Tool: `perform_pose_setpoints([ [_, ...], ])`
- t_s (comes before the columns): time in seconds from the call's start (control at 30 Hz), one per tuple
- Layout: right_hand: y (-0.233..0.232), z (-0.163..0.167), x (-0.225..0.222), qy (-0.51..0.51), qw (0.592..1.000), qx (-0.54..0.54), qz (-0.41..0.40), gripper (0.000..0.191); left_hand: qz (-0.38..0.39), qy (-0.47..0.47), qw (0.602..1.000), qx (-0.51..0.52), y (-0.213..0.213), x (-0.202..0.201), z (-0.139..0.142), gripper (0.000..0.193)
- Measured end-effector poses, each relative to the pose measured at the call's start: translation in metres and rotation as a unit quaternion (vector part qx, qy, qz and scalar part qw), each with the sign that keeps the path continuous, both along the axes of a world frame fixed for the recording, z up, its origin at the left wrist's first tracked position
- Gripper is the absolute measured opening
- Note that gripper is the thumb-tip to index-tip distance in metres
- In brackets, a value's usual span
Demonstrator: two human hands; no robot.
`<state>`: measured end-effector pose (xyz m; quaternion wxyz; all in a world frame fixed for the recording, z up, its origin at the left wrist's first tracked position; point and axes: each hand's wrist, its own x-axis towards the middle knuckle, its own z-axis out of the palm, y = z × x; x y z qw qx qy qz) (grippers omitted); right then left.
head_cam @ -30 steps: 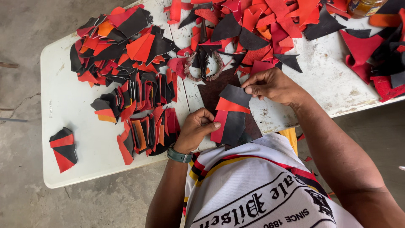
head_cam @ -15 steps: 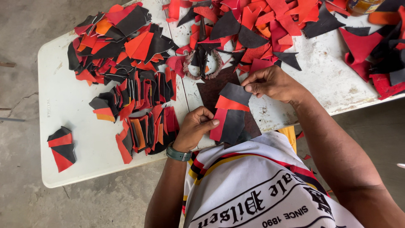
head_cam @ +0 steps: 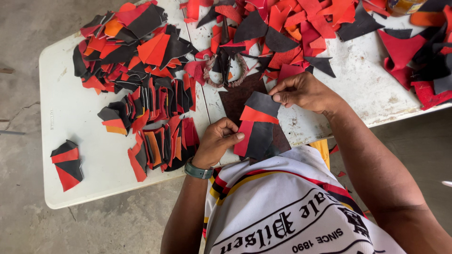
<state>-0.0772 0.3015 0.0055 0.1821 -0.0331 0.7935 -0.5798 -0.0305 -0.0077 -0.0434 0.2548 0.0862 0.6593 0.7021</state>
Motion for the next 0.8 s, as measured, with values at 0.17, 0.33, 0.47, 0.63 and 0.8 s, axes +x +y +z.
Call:
perform_pose_setpoints([
  [0.17,0.001,-0.001,0.001,0.002,1.000,-0.006,0.006,0.030,0.002,0.018,1.000,-0.003,0.000,0.001,0.002,0.018],
  [0.33,0.002,-0.006,0.001,-0.002,1.000,-0.016,0.006,0.031,0.006,0.008,1.000,0.006,-0.001,0.001,-0.001,0.018],
  [0.47,0.002,-0.008,0.001,0.014,0.999,-0.034,0.016,0.029,0.006,0.004,1.000,0.004,-0.002,0.001,-0.001,0.018],
  [0.63,0.003,-0.001,0.020,-0.051,0.996,-0.048,-0.045,0.026,-0.030,0.028,0.997,-0.062,-0.009,-0.022,0.013,0.014],
  [0.8,-0.009,0.010,0.043,-0.070,0.993,0.022,-0.098,0.026,-0.091,0.188,0.955,-0.211,-0.004,-0.074,0.028,0.011],
])
